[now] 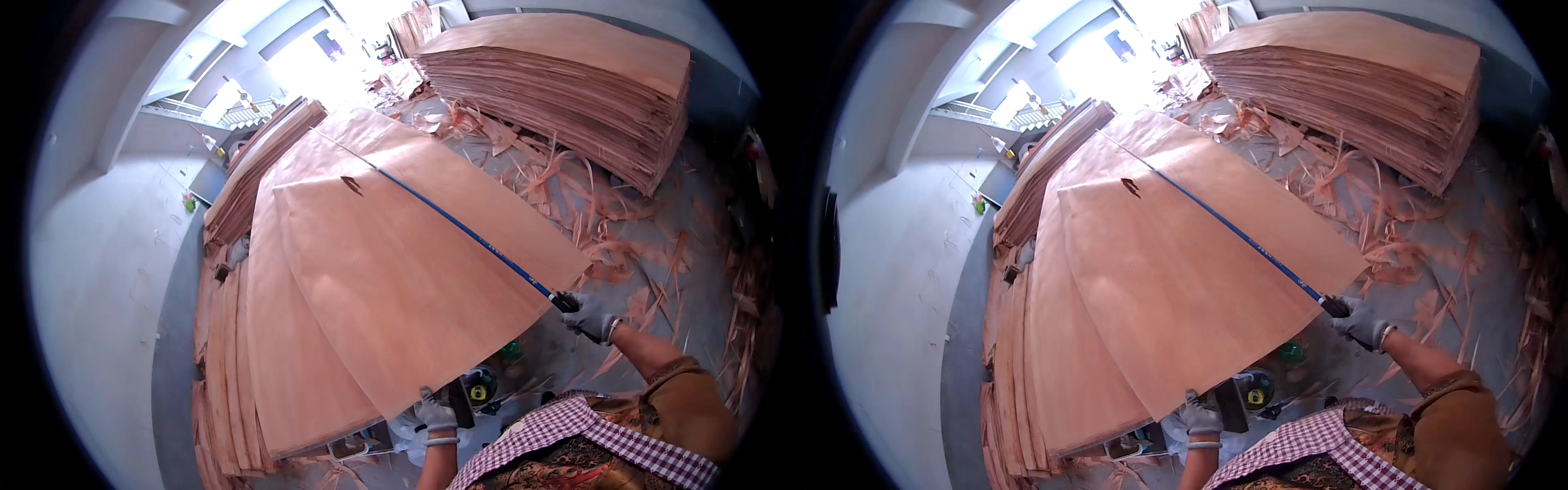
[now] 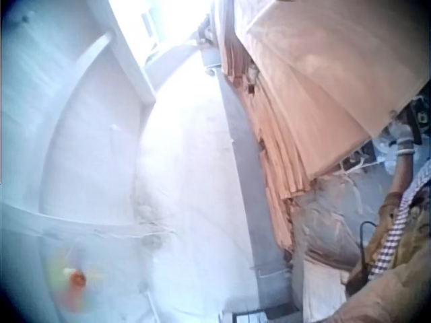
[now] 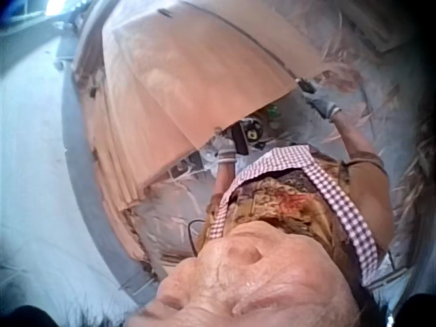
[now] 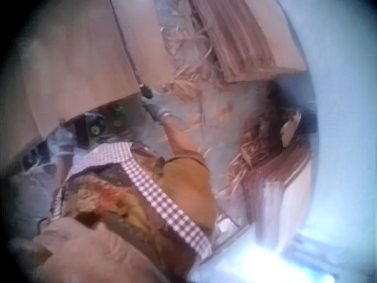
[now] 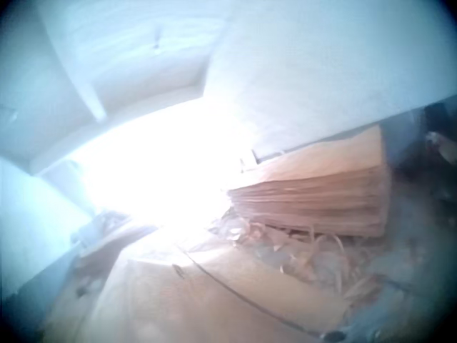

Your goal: The person handles wood veneer sheets by hand and uses a knife to trim edges, then applies pieces of tape to repair or join sections of the material.

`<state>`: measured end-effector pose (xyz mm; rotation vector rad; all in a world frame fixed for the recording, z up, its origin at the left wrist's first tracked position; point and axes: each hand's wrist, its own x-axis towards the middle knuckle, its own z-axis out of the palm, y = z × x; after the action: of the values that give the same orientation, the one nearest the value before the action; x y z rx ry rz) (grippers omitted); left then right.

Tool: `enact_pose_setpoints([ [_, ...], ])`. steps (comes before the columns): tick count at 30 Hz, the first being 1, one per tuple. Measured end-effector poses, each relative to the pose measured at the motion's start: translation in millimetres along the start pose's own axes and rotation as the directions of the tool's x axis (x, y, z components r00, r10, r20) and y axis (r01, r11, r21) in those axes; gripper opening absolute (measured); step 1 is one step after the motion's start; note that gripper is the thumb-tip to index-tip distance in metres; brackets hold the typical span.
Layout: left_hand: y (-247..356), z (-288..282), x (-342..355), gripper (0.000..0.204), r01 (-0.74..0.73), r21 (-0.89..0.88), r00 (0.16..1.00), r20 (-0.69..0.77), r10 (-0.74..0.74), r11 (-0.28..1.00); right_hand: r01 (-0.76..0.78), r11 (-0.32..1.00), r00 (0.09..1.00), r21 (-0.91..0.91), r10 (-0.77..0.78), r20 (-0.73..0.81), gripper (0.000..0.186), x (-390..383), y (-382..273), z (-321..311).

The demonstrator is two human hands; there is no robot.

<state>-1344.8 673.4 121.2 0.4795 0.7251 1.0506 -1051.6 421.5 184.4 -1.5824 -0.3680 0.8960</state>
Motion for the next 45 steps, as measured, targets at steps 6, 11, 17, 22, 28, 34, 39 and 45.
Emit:
enact_pose_setpoints([
  [6, 16, 18, -20, 0.036, 0.09, 0.084, 0.992, 0.081, -0.097, 0.992, -0.021, 0.997, 1.0, -0.08, 0.023, 0.018, 0.026, -3, -1, 3],
  [11, 52, 9, -15, 0.046, 0.258, -0.233, 0.966, 0.062, -0.25, 0.938, -0.036, 0.999, 0.999, 0.009, 0.036, 0.008, 0.034, -26, -20, 4],
  [17, 53, -32, 51, 0.028, 0.149, -0.175, 0.974, -0.144, -0.175, 0.973, -0.055, 0.999, 0.998, 0.004, 0.054, 0.029, 0.042, -26, -12, 1],
  [22, 37, 4, 52, 0.01, 0.108, 0.052, 0.989, -0.103, -0.102, 0.993, -0.016, 0.998, 0.998, 0.064, 0.012, 0.054, 0.045, -27, -21, 8],
  [28, 47, 80, -12, 0.022, 0.027, 0.059, 1.0, -0.005, -0.027, 0.998, -0.026, 0.996, 0.998, 0.091, 0.02, 0.065, 0.041, -23, -28, 12],
  [34, -15, 24, -37, 0.03, 0.24, -0.069, 0.97, -0.034, -0.242, 0.968, -0.038, 0.995, 0.989, 0.091, 0.024, 0.147, 0.034, -10, -29, 39],
  [39, 7, 3, -41, 0.036, 0.461, -0.263, 0.887, 0.143, -0.439, 0.848, -0.064, 0.998, 0.992, 0.022, 0.061, 0.107, 0.038, 13, -10, 67],
  [45, 48, 62, -55, 0.039, -0.249, 0.441, 0.967, 0.066, 0.245, 0.862, 0.02, 0.999, 0.995, -0.05, -0.015, 0.097, 0.04, 27, -5, 91],
])
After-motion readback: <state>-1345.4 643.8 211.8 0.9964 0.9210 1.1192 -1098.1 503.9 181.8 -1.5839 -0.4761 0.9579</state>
